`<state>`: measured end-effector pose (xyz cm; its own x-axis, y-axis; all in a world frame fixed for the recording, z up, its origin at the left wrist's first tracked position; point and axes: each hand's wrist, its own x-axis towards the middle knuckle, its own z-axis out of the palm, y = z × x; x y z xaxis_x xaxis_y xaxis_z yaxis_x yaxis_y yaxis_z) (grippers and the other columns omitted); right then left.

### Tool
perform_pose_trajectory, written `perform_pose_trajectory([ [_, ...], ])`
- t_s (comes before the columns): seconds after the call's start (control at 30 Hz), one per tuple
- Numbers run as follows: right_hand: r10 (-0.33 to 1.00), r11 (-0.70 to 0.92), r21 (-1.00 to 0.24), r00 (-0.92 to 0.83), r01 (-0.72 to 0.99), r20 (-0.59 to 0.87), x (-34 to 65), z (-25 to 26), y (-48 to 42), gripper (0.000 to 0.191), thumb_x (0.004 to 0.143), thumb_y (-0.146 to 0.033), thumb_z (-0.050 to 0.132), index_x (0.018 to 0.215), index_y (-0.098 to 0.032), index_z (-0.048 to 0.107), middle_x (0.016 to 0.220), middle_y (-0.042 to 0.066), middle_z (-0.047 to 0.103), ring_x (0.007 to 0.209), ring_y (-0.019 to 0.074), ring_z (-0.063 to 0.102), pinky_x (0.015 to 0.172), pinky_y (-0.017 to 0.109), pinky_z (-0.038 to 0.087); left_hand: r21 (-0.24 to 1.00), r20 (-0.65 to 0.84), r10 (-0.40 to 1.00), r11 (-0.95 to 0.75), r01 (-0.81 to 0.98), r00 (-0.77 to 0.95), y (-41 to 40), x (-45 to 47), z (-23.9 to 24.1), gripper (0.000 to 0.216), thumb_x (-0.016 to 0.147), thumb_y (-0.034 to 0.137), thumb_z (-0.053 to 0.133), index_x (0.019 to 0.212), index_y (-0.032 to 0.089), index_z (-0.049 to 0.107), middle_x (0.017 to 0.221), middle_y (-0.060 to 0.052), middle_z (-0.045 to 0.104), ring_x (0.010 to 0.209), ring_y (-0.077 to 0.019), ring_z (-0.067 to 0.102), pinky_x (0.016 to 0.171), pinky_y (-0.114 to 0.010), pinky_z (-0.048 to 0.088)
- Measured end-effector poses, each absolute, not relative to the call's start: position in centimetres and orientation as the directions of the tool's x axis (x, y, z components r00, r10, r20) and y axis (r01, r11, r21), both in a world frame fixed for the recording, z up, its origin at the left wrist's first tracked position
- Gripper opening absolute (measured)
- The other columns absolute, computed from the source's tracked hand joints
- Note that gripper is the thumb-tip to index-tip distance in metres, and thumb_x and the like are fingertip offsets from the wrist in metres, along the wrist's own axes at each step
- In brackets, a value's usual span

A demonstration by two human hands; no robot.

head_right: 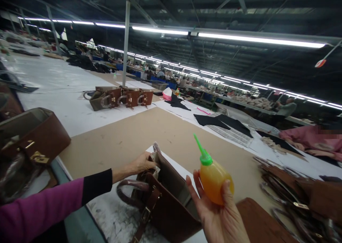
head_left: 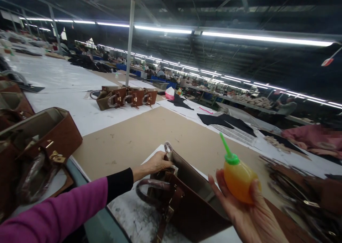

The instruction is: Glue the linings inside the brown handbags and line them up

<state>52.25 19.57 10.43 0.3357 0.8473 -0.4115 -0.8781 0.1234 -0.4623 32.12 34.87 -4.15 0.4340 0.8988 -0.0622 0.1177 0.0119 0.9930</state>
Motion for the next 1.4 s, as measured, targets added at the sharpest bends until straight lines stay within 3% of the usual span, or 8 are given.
perform_pose_trajectory([
  [0.13, 0.83, 0.108, -0.45, 0.33, -0.886, -0.45, 52.1, 11.0, 19.2, 0.072, 0.055, -0.018, 0.089, 0.12, -0.018, 0.058, 0.128, 0.017, 0.056, 0.091, 0.0314, 0.066, 0.066, 0.048, 0.061, 0.977, -0.032, 0.884, -0.071, 0.201, 0.467, 35.5, 32.5, -2.9, 0.019, 0.066, 0.029, 0.063, 0.074, 0.013, 0.066, 0.063, 0.002, 0.06, 0.059, -0.012, 0.056, 0.057, -0.022, 0.043],
  [0.27, 0.835, 0.109, -0.54, 0.372, -0.834, -0.406, 52.4, 11.3, 18.4, 0.083, 0.035, -0.013, 0.096, 0.111, -0.018, 0.063, 0.121, 0.015, 0.062, 0.087, 0.0343, 0.066, 0.068, 0.059, 0.057, 0.994, 0.021, 0.816, -0.078, 0.073, 0.578, 35.9, 33.1, 0.9, 0.016, 0.066, 0.025, 0.059, 0.076, 0.013, 0.065, 0.068, 0.001, 0.062, 0.063, -0.0124, 0.057, 0.06, -0.022, 0.045],
  [0.4, 0.823, 0.069, -0.577, 0.373, -0.814, -0.428, 53.3, 11.1, 17.2, 0.074, 0.031, -0.017, 0.098, 0.098, -0.019, 0.065, 0.115, 0.013, 0.065, 0.09, 0.0403, 0.065, 0.07, 0.062, 0.056, 0.98, 0.101, 0.718, -0.19, 0.055, 0.688, 36.1, 34.4, 5.1, 0.006, 0.062, 0.016, 0.057, 0.065, 0.014, 0.062, 0.064, 0.003, 0.059, 0.065, -0.0103, 0.055, 0.066, -0.02, 0.044],
  [0.57, 0.814, 0.008, -0.625, 0.368, -0.781, -0.449, 55.5, 10.0, 16.0, 0.076, 0.034, -0.008, 0.096, 0.102, -0.016, 0.063, 0.107, 0.018, 0.067, 0.083, 0.0368, 0.068, 0.062, 0.043, 0.062, 0.956, 0.032, 0.555, -0.26, 0.137, 0.831, 37.1, 36.6, 8.0, 0.011, 0.063, 0.018, 0.058, 0.072, 0.017, 0.063, 0.062, 0.004, 0.061, 0.053, -0.0109, 0.054, 0.053, -0.022, 0.043],
  [0.67, 0.803, 0.062, -0.747, 0.478, -0.662, -0.357, 56.9, 9.6, 15.6, 0.077, 0.037, -0.011, 0.096, 0.105, -0.016, 0.061, 0.101, 0.015, 0.069, 0.078, 0.0334, 0.069, 0.057, 0.036, 0.061, 0.891, -0.087, 0.463, -0.359, 0.277, 0.882, 38.0, 37.8, 9.3, 0.007, 0.06, 0.017, 0.065, 0.067, 0.016, 0.066, 0.057, 0.003, 0.061, 0.049, -0.0131, 0.054, 0.049, -0.024, 0.042],
  [0.87, 0.787, 0.208, -0.959, 0.615, -0.191, 0.048, 59.1, 8.5, 15.6, 0.077, 0.039, -0.026, 0.097, 0.106, -0.02, 0.06, 0.097, 0.007, 0.071, 0.079, 0.0274, 0.069, 0.066, 0.029, 0.059, 0.788, -0.289, 0.31, -0.461, 0.409, 0.906, 39.4, 40.6, 8.9, 0.018, 0.042, 0.007, 0.078, 0.05, 0.015, 0.064, 0.045, 0.001, 0.058, 0.048, -0.0169, 0.054, 0.05, -0.028, 0.046],
  [1.03, 0.822, 0.232, -0.969, 0.516, 0.081, 0.24, 61.0, 5.2, 15.2, 0.068, 0.058, -0.034, 0.09, 0.117, -0.026, 0.058, 0.109, 0.004, 0.068, 0.087, 0.0234, 0.068, 0.075, 0.021, 0.055, 0.642, -0.486, 0.066, -0.65, 0.407, 0.871, 40.8, 42.2, 6.4, 0.015, 0.05, 0.016, 0.077, 0.053, 0.013, 0.062, 0.047, -0.001, 0.058, 0.051, -0.0176, 0.054, 0.05, -0.029, 0.047],
  [1.4, 0.783, 0.24, -0.917, 0.495, 0.319, 0.377, 61.0, 4.5, 15.7, 0.057, 0.061, -0.036, 0.086, 0.112, -0.028, 0.063, 0.111, 0.002, 0.066, 0.092, 0.0215, 0.066, 0.079, 0.018, 0.051, 0.639, -0.495, 0.005, -0.676, 0.368, 0.869, 41.7, 42.3, 4.9, 0.011, 0.06, 0.012, 0.073, 0.062, 0.011, 0.062, 0.062, -0.006, 0.065, 0.065, -0.0199, 0.059, 0.063, -0.03, 0.05],
])
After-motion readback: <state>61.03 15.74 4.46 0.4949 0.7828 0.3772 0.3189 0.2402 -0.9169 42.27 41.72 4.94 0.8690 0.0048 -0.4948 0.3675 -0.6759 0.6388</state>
